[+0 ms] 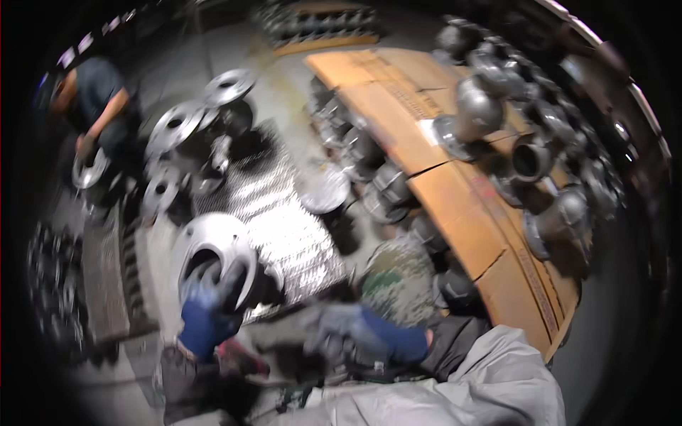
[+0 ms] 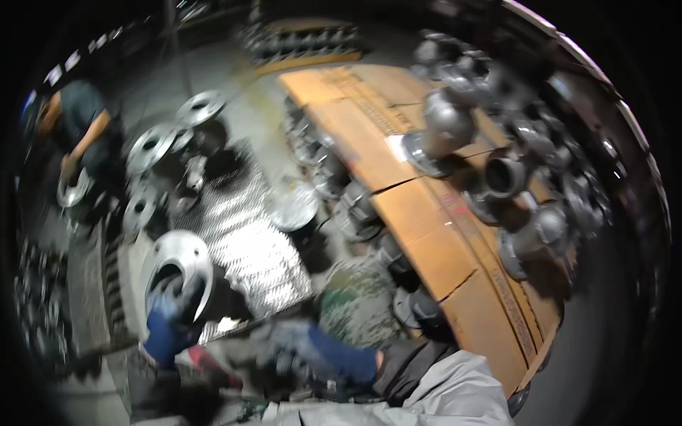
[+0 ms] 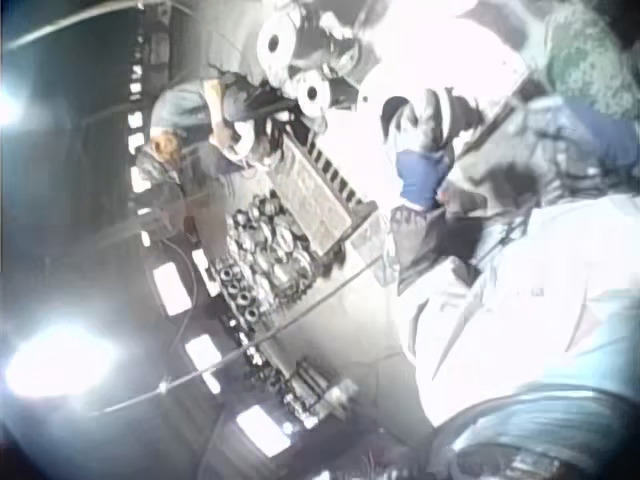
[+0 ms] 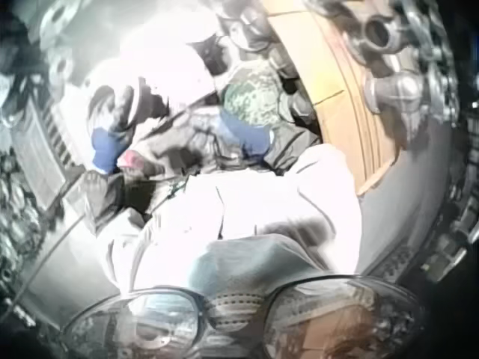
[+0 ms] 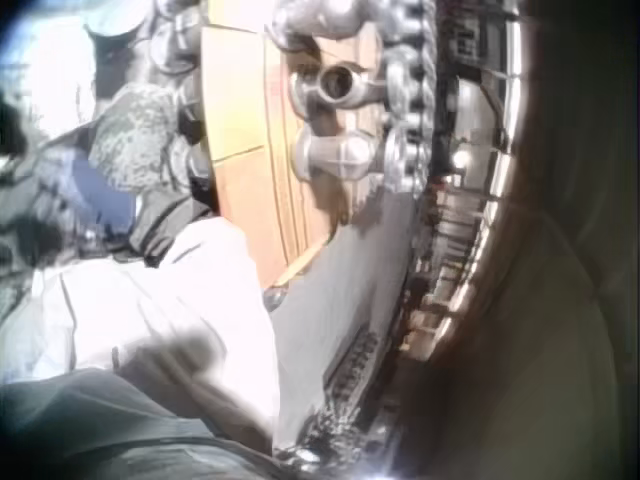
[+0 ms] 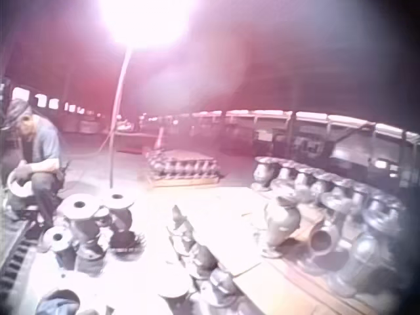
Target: The recorder is inspecting and cleaning metal valve or pipe castings, checking for defects and using a marker to label areas.
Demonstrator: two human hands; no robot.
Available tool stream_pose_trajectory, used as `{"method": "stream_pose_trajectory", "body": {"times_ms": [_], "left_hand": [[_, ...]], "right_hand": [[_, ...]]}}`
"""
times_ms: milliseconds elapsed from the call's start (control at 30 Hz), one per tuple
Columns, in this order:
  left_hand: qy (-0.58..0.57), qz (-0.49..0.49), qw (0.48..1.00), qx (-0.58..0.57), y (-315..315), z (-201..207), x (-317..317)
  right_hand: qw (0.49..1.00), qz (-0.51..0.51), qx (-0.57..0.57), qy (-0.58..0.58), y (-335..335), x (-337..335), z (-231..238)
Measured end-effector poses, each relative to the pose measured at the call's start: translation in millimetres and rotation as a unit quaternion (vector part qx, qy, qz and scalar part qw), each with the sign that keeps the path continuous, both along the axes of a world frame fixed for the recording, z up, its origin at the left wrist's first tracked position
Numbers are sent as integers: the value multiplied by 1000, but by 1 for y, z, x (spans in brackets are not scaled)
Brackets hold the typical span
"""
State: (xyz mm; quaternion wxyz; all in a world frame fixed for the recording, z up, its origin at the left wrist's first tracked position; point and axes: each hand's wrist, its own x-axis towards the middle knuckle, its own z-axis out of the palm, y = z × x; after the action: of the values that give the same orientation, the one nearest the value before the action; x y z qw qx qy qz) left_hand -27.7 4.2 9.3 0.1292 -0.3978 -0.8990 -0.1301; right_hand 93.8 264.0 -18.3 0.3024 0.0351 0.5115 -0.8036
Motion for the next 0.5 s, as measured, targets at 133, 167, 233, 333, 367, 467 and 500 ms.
{"method": "stream_pose_trajectory", "body": {"times_ms": [133, 167, 233, 333, 367, 467, 500], "left_hand": [[-168, -15, 905, 390, -44, -9, -10], [-234, 88, 802, 543, -54, -16, -9], [-139, 232, 831, 486, -83, -23, -21], [-349, 256, 708, 558, -106, -36, -29], [-428, 259, 666, 553, -106, -40, -33], [-528, 176, 593, 582, -87, -46, -49], [-545, 149, 544, 621, -74, -47, -52]], "right_hand": [[984, -67, 115, 122, 3, -55, 28], [975, -75, 132, 166, 1, -73, 32], [950, -61, 230, 201, -3, -109, 36], [950, -98, 222, 198, -20, -152, 24], [941, -100, 231, 227, -22, -159, 18], [954, -71, 208, 203, -24, -168, 2], [954, -66, 227, 182, -23, -166, -3]]}}
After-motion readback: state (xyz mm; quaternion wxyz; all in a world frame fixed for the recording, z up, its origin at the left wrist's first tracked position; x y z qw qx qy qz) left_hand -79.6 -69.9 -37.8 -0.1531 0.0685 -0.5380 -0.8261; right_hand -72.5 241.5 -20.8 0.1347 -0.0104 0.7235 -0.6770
